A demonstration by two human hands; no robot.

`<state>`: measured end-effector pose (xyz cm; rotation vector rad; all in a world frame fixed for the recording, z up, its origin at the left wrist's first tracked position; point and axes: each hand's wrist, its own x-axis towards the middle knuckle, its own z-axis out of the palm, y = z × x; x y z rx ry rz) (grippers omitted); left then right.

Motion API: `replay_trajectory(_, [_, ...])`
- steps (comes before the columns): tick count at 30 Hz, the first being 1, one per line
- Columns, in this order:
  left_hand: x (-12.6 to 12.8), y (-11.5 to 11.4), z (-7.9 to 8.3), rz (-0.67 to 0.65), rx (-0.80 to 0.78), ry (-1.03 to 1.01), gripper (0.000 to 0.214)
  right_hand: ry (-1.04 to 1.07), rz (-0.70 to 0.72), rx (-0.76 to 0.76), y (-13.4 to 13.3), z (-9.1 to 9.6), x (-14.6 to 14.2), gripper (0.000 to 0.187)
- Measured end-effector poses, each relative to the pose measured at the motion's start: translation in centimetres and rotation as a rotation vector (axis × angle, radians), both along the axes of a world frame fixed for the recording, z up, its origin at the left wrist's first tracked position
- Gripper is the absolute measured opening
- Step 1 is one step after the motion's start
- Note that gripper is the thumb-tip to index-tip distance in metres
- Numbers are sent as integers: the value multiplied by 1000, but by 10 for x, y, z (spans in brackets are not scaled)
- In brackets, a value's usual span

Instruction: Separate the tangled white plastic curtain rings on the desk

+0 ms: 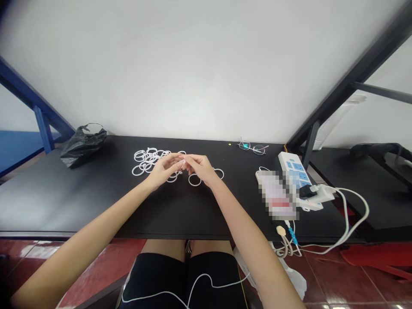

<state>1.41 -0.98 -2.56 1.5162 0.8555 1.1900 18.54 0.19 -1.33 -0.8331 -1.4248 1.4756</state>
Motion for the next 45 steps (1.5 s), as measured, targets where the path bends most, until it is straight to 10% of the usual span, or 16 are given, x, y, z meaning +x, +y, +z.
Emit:
replay_trajectory(20, [-5, 1, 1, 42, 35, 99, 44, -49, -112, 84, -4, 0, -7, 42])
replay_trajectory(26, [-12, 3, -4, 364, 508, 660, 30, -637, -545, 373, 3, 5, 18, 45])
replay_trajectory(32, [-19, 8, -15, 389, 567, 908, 26, -1113, -484, 111, 14, 4, 39, 52])
replay_trajectory(45, [-19, 5, -15, 367, 523, 970, 21, -944, -542, 353, 27, -20, 44, 10])
